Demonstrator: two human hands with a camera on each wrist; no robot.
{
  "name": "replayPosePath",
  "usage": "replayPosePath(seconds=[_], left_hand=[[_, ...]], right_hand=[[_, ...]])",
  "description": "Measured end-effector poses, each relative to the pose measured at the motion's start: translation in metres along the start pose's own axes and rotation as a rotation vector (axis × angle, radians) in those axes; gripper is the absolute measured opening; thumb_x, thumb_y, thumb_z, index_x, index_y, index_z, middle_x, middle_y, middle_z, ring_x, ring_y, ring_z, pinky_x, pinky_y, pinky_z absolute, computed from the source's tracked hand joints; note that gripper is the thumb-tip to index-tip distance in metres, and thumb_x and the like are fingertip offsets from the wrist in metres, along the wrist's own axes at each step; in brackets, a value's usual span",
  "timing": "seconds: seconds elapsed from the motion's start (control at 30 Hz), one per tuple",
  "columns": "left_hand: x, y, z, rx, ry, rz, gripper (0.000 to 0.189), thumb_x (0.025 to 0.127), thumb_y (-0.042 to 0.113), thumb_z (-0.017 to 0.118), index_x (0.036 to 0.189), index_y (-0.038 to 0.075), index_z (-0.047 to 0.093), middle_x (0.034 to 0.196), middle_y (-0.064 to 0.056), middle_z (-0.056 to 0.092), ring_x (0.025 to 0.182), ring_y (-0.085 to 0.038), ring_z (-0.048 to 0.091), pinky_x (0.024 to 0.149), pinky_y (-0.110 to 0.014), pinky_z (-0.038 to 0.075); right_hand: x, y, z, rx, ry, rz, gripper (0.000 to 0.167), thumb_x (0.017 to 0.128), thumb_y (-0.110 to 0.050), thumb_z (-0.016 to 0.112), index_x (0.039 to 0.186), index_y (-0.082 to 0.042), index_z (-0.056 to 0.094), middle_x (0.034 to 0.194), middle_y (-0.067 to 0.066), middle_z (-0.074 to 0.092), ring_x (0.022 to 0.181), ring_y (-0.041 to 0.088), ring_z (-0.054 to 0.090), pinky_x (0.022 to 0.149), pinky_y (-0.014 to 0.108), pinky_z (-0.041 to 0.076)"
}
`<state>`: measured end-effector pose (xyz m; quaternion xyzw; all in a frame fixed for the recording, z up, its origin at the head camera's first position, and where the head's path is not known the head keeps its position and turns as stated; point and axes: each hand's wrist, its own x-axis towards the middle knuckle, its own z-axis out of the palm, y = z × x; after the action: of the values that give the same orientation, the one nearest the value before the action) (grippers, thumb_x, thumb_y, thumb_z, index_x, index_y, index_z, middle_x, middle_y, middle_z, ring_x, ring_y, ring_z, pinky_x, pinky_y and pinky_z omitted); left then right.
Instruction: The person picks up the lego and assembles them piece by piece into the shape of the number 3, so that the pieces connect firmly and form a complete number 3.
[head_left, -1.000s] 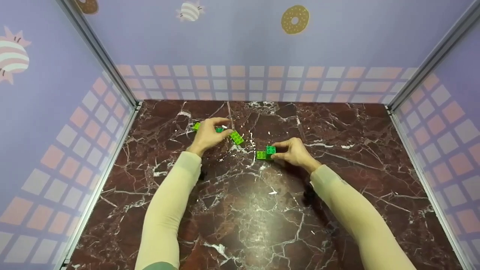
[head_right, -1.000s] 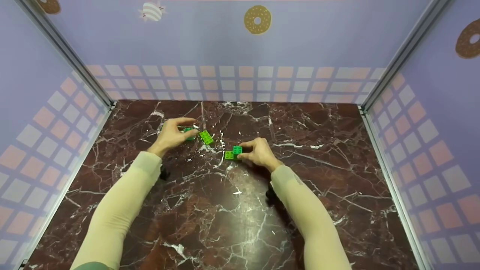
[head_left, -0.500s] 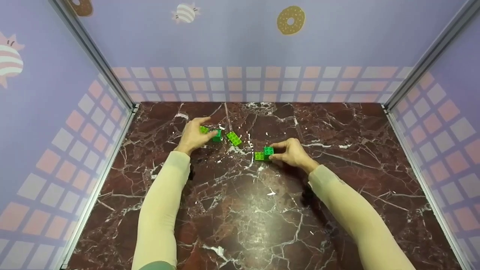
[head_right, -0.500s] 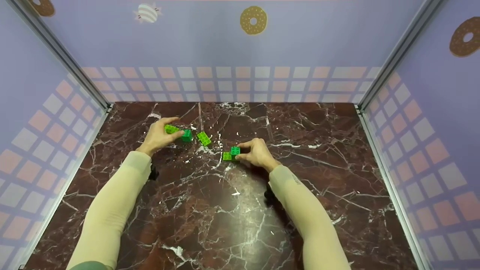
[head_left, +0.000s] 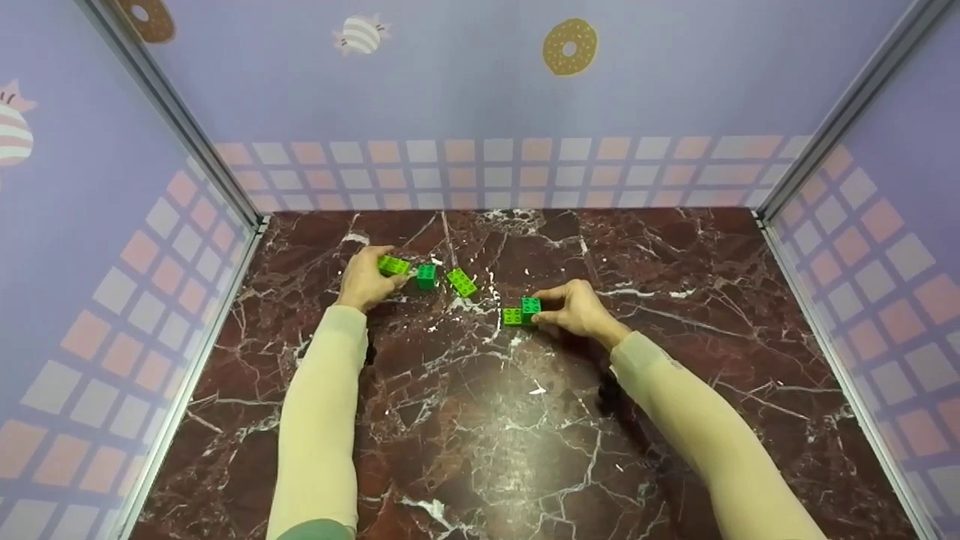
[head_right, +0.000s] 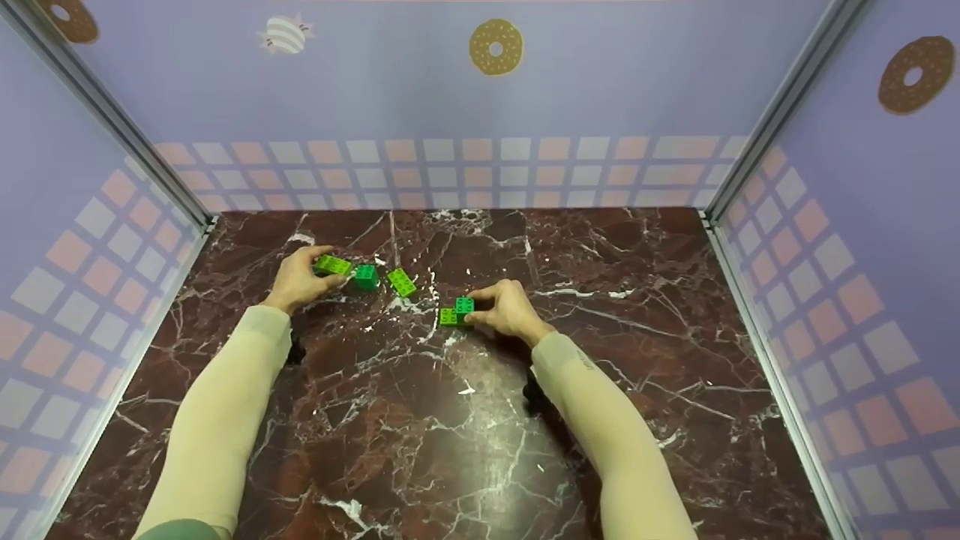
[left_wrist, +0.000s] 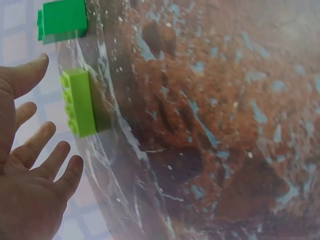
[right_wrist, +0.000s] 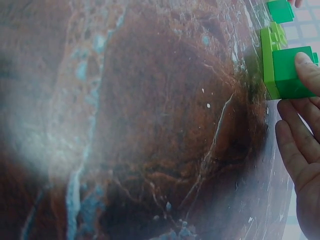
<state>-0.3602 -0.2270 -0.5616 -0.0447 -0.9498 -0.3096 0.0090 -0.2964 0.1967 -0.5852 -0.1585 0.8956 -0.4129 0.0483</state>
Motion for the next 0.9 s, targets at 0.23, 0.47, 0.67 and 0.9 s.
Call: replayPosePath(seconds=[0.23,0.47,0.67,0.9], left_hand=[[0.003,-0.003,0.006,-0.004,-0.019,-0.058,0.07,0.096,0.018,0.086,0.16,0.006,0.061,0.17,-0.023,0.055,0.158,-0.046,0.052,0.134,-0.061,0.041],[0.007,-0.001,0.012,0.024,-0.053,-0.07,0.07,0.099,0.017,0.084,0.163,0.006,0.057,0.176,-0.02,0.049,0.162,-0.047,0.047,0.135,-0.064,0.039],[0.009,-0.002,0.015,0.066,-0.06,-0.055,0.064,0.102,0.018,0.08,0.161,0.004,0.06,0.172,-0.023,0.052,0.159,-0.049,0.05,0.134,-0.063,0.04],[0.009,0.0,0.015,0.09,-0.049,-0.055,0.057,0.102,0.018,0.08,0.155,0.001,0.065,0.167,-0.026,0.056,0.153,-0.05,0.055,0.132,-0.062,0.043]], right_hand=[[-0.001,0.0,-0.001,-0.004,0.008,-0.028,0.039,0.087,-0.016,0.098,0.124,-0.006,0.087,0.119,0.014,0.086,0.104,0.022,0.08,0.107,0.049,0.065],[0.001,0.0,-0.001,0.019,-0.012,-0.019,0.037,0.088,-0.014,0.096,0.123,-0.006,0.087,0.117,0.014,0.086,0.093,0.013,0.075,0.103,0.04,0.065],[0.0,0.0,-0.003,0.022,-0.01,-0.021,0.039,0.088,-0.013,0.096,0.124,-0.004,0.086,0.119,0.016,0.085,0.102,0.019,0.079,0.108,0.046,0.065],[0.0,0.001,-0.002,0.022,-0.009,-0.009,0.038,0.088,-0.015,0.096,0.124,-0.007,0.087,0.117,0.014,0.086,0.089,0.012,0.077,0.102,0.036,0.065]])
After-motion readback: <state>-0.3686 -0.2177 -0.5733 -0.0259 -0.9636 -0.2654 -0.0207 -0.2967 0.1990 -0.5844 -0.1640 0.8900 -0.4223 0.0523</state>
